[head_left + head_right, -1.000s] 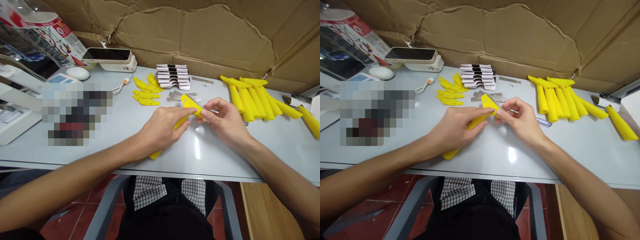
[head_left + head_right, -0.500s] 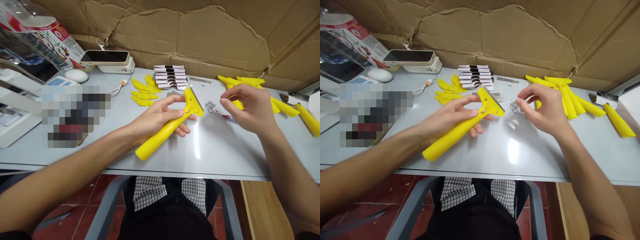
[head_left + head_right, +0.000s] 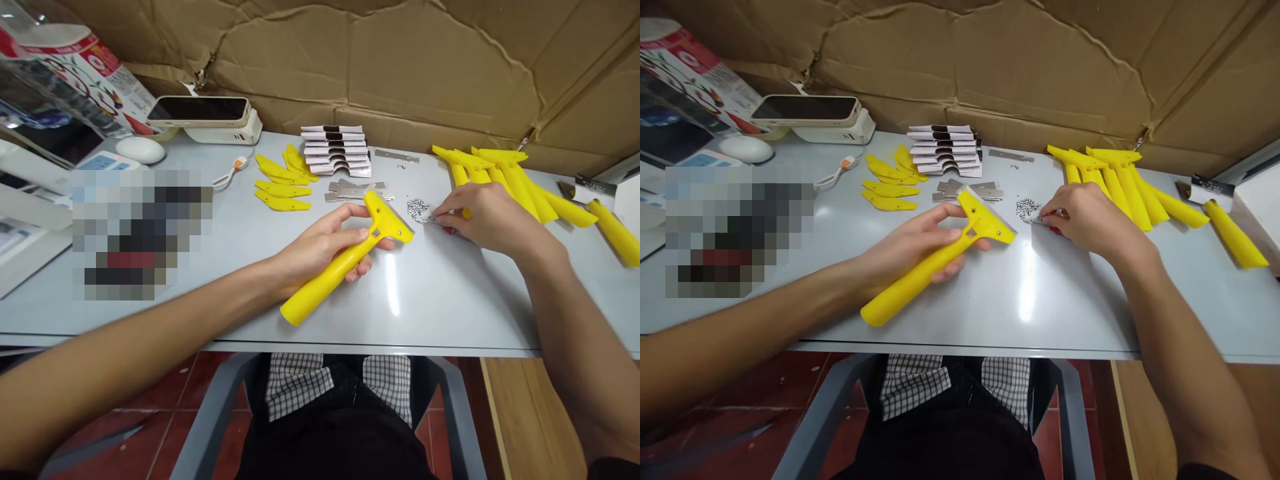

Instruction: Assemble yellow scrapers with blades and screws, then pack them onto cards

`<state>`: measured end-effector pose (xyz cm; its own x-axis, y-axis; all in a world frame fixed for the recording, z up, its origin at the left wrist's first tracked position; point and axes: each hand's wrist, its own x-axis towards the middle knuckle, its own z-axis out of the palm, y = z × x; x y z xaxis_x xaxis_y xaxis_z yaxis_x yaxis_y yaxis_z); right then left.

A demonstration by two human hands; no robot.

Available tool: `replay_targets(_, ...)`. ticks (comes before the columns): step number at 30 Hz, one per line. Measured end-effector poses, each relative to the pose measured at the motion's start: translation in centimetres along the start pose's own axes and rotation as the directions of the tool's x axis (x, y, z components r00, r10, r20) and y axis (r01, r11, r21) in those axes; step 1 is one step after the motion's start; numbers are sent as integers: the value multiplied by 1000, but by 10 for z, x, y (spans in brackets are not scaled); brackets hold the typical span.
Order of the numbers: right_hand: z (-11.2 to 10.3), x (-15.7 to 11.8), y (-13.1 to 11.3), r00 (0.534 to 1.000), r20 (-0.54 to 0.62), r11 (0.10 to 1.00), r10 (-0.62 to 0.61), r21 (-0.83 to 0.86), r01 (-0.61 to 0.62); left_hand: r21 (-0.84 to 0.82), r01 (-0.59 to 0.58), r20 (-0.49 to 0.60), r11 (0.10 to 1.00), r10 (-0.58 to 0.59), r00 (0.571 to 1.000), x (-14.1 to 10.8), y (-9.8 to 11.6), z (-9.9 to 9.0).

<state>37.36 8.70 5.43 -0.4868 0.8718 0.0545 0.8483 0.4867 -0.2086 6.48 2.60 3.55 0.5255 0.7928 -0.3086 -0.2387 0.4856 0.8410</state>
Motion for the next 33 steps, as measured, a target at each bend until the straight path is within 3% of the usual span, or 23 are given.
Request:
replay_targets(6,18,6,16,988,-123,993,-94,56,102,-12,-2,72,1000,3,997,2,-7,-1)
replay_targets(13,23,8,19,982,-147,993,-118,9,120,-3,3,70,1000,-3,998,2,-9,-1)
replay_targets(17,12,5,-1,968,-231,993,-95,46,108,-10,-26,50,1000,27,998,4,-13,0)
replay_targets(21,7,0,-39,907,-415,943,-74,266,198,11,-102,61,995,102,993,5,-20,0)
replay_targets(25,14,-4,-74,896,-440,873,-61,411,262,42,-196,106,980,191,976,5,-25,-1)
replay_targets(33,29,-2,-85,877,-477,871,-51,408,273,57,-198,122,979,190,974,5,-25,0)
